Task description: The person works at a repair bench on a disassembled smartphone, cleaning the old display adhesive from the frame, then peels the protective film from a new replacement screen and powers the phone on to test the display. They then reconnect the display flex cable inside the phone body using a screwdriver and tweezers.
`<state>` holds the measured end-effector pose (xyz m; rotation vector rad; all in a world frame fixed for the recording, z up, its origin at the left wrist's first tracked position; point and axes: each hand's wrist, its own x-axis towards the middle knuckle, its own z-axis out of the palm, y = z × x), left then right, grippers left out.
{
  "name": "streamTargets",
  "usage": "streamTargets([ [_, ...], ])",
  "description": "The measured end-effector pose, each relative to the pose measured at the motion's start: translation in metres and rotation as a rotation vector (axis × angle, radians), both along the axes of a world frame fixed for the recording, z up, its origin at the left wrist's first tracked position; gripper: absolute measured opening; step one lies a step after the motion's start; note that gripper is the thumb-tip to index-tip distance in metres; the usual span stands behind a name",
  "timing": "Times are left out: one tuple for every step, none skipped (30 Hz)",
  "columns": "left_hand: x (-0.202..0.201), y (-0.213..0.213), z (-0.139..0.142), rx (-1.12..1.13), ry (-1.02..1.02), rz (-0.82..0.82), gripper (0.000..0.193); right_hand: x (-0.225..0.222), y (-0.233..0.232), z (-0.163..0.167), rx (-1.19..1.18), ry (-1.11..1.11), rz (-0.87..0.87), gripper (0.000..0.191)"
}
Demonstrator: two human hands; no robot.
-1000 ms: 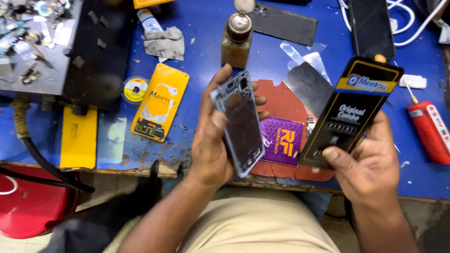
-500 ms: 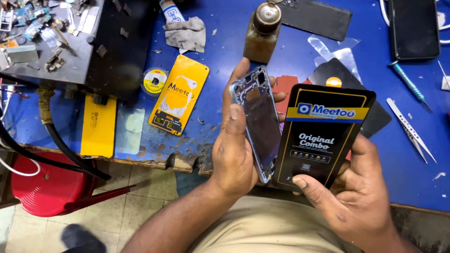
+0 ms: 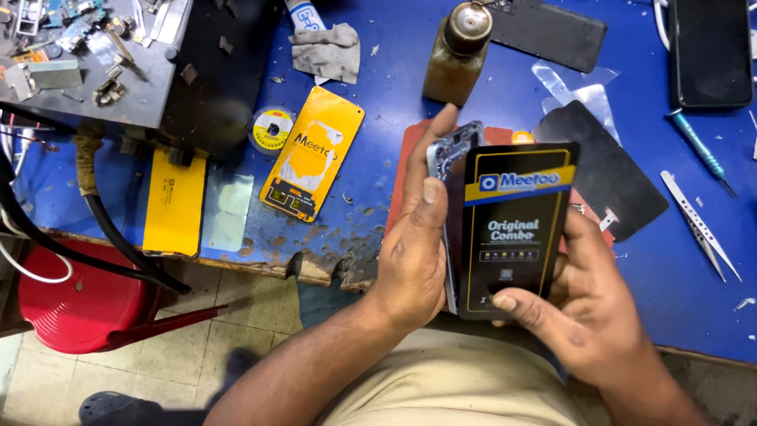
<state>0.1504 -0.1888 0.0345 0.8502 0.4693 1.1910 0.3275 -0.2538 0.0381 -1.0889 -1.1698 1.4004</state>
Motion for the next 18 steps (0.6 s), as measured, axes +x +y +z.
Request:
streamTargets([
  [0.0,0.0,0.0,-0.048,-0.043,-0.044,0.076,0.001,0.005,-0.002,-0.032,0.024,0.019,0.087],
  [0.0,0.0,0.0,-0.066,-0.081,-0.06,0.078,0.002,0.008,-0.004,-0.062,0.049,0.038,0.087],
  [0.002,0.0,-0.001,-0.084,-0.118,-0.076,0.079,0.001,0.01,-0.006,-0.049,0.035,0.033,0.086],
  [0.003,0.0,-0.001,-0.103,-0.156,-0.092,0.081,0.001,0.011,-0.009,-0.037,0.021,0.028,0.086],
  [0.004,0.0,-0.002,-0.087,-0.164,-0.093,0.082,0.0,0.011,-0.011,-0.025,0.007,0.023,0.085],
  [0.003,0.0,-0.003,-0.071,-0.171,-0.094,0.082,-0.001,0.01,-0.013,-0.042,-0.001,0.006,0.086],
  [0.003,0.0,-0.004,-0.056,-0.177,-0.095,0.083,-0.001,0.008,-0.014,-0.061,-0.008,-0.012,0.087],
  [0.002,-0.001,-0.004,-0.057,-0.159,-0.089,0.083,-0.002,0.007,-0.015,-0.082,-0.016,-0.03,0.088],
  [0.002,-0.001,-0.005,-0.057,-0.142,-0.084,0.084,-0.002,0.006,-0.016,-0.069,-0.011,-0.025,0.087],
  [0.001,0.0,-0.006,-0.056,-0.124,-0.08,0.084,-0.003,0.005,-0.017,-0.056,-0.005,-0.02,0.087],
  [0.001,0.0,-0.006,-0.055,-0.111,-0.082,0.085,-0.004,0.005,-0.017,-0.044,-0.001,-0.016,0.086],
  [0.0,-0.001,-0.006,-0.054,-0.099,-0.084,0.086,-0.004,0.005,-0.017,-0.042,-0.01,-0.026,0.087],
  [0.0,0.0,-0.006,-0.051,-0.085,-0.086,0.086,-0.004,0.005,-0.018,-0.038,-0.019,-0.037,0.088],
  [0.0,0.0,-0.007,-0.05,-0.089,-0.086,0.086,-0.004,0.006,-0.018,-0.035,-0.028,-0.046,0.089],
  [0.001,0.0,-0.007,-0.049,-0.092,-0.084,0.087,-0.004,0.006,-0.018,-0.042,-0.016,-0.041,0.089],
  [0.001,-0.001,-0.007,-0.048,-0.096,-0.083,0.087,-0.004,0.006,-0.018,-0.049,-0.004,-0.036,0.088],
  [0.001,-0.001,-0.007,-0.031,-0.081,-0.076,0.085,-0.004,0.006,-0.018,-0.055,0.008,-0.031,0.088],
  [0.001,-0.001,-0.006,-0.013,-0.066,-0.07,0.084,-0.005,0.006,-0.019,-0.056,0.014,-0.032,0.089],
])
